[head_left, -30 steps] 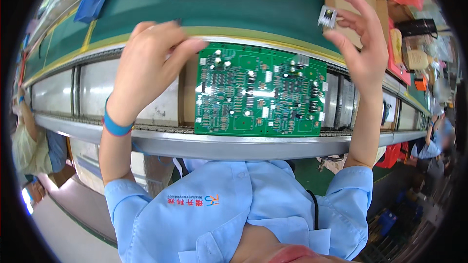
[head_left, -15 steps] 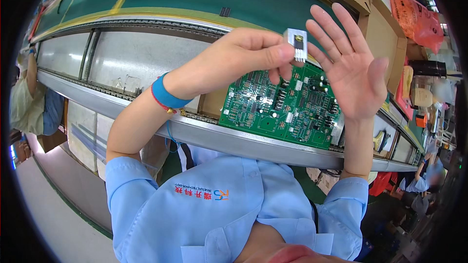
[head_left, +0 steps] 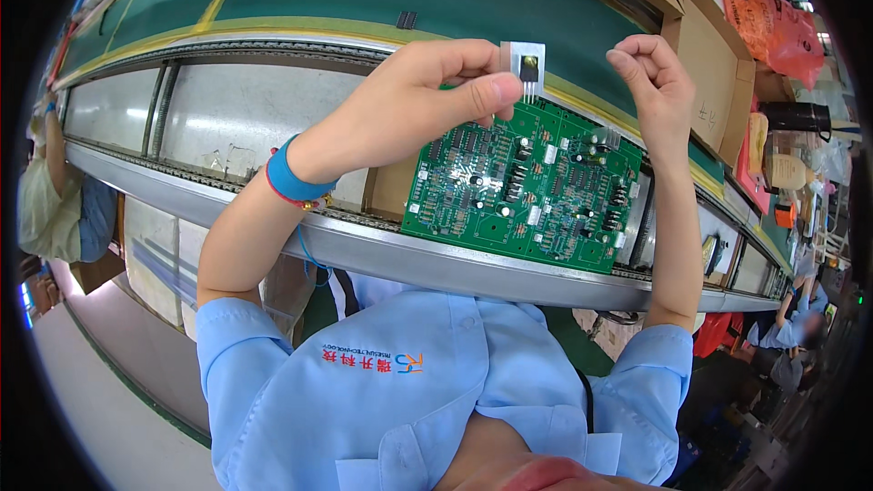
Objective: Assembling electronic components onto a printed circuit board on a production line.
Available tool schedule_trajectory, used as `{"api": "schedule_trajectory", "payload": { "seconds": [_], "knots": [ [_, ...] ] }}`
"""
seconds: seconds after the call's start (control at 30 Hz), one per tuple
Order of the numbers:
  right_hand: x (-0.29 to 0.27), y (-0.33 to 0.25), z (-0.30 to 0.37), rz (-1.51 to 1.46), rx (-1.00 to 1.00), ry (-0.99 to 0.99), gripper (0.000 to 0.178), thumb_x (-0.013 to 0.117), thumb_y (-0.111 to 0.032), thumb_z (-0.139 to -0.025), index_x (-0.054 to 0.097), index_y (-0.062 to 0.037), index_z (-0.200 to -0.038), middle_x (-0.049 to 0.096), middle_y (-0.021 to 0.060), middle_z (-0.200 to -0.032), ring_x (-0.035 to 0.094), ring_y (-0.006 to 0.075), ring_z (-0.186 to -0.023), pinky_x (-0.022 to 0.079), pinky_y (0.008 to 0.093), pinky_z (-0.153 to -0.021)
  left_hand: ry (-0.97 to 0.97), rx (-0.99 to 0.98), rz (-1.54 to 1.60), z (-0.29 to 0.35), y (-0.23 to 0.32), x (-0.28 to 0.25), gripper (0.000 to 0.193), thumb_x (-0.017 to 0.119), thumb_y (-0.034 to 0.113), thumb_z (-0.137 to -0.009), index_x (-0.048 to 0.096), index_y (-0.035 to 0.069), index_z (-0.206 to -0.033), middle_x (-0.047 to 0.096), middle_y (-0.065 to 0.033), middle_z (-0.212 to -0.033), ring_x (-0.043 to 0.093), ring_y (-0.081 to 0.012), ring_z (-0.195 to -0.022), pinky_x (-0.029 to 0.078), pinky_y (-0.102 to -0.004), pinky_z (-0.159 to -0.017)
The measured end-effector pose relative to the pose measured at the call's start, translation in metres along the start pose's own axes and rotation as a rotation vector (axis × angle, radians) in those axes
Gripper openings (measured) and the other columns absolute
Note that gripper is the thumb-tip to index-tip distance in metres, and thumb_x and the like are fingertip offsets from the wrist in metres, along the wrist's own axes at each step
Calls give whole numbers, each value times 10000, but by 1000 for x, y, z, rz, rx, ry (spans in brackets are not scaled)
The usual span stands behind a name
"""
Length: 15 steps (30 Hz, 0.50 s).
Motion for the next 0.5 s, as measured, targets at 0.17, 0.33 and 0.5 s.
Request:
{"api": "schedule_trajectory", "payload": {
  "seconds": [0.17,0.33,0.5],
  "knots": [
    [28,-58,16,24,-191,-133,267,595,-102,-940,635,-37,-1195,656,32,-949,588,102,-858,475,253,-798,78,55,-651,-1,8,3,221,629,255,-944,591,38,-953,599,-63,-847,549,-203,-797,435,-320,-749],
    [54,-84,22,-71,-400,-418,272,598,-76,-918,652,-20,-1178,653,100,-1053,618,195,-937,486,285,-823,104,258,-788,3,4,10,204,664,231,-904,597,47,-959,580,-90,-829,522,-289,-850,415,-379,-832],
    [57,-90,18,-56,-250,-505,264,661,-75,-877,665,-3,-1131,654,77,-1027,626,166,-902,501,278,-786,89,327,-820,5,10,6,241,712,214,-863,616,37,-996,609,-78,-831,559,-271,-847,433,-369,-822]
  ]
}}
Point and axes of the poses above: each hand's wrist, its own z-axis away from the middle knuckle, its own x-axis out of the palm, y = z × x, the point moved 6 cm from there along -z, towards the middle knuckle
